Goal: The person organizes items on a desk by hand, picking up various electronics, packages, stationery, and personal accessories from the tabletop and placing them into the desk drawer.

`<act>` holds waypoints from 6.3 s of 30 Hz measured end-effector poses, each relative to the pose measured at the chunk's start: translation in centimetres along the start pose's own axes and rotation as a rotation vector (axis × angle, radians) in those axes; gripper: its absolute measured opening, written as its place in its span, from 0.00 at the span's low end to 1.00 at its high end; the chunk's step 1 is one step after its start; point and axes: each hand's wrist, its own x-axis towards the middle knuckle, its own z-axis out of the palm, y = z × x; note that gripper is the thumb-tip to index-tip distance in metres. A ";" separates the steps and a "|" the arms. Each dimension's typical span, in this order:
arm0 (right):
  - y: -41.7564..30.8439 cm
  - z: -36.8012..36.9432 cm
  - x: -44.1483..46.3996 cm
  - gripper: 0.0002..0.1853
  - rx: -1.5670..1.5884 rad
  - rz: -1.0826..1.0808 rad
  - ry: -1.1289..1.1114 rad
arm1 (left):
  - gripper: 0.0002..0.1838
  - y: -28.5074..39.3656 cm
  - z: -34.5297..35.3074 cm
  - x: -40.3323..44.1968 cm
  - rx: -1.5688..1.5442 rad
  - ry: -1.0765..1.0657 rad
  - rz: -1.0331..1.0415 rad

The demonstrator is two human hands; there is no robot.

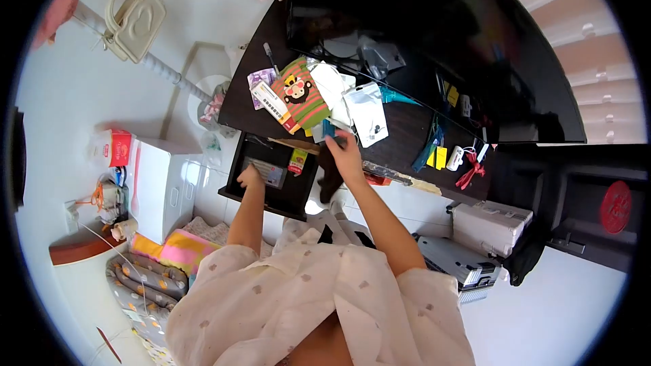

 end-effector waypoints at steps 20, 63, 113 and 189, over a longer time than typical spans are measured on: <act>-11.7 -8.5 -0.7 0.10 0.105 0.011 -0.608 | 0.22 9.1 -10.9 -25.9 -0.690 -1.867 0.230; -9.4 -3.4 -2.2 0.06 0.366 -0.357 -0.623 | 0.31 9.2 -17.1 -27.5 -0.368 -0.279 1.772; 14.0 11.0 -4.8 0.26 -0.369 0.346 -0.446 | 0.23 0.8 -7.0 2.5 0.691 -0.576 1.215; 15.1 0.5 -9.5 0.13 0.165 0.644 0.010 | 0.20 0.0 -8.6 -6.8 0.620 -1.616 0.552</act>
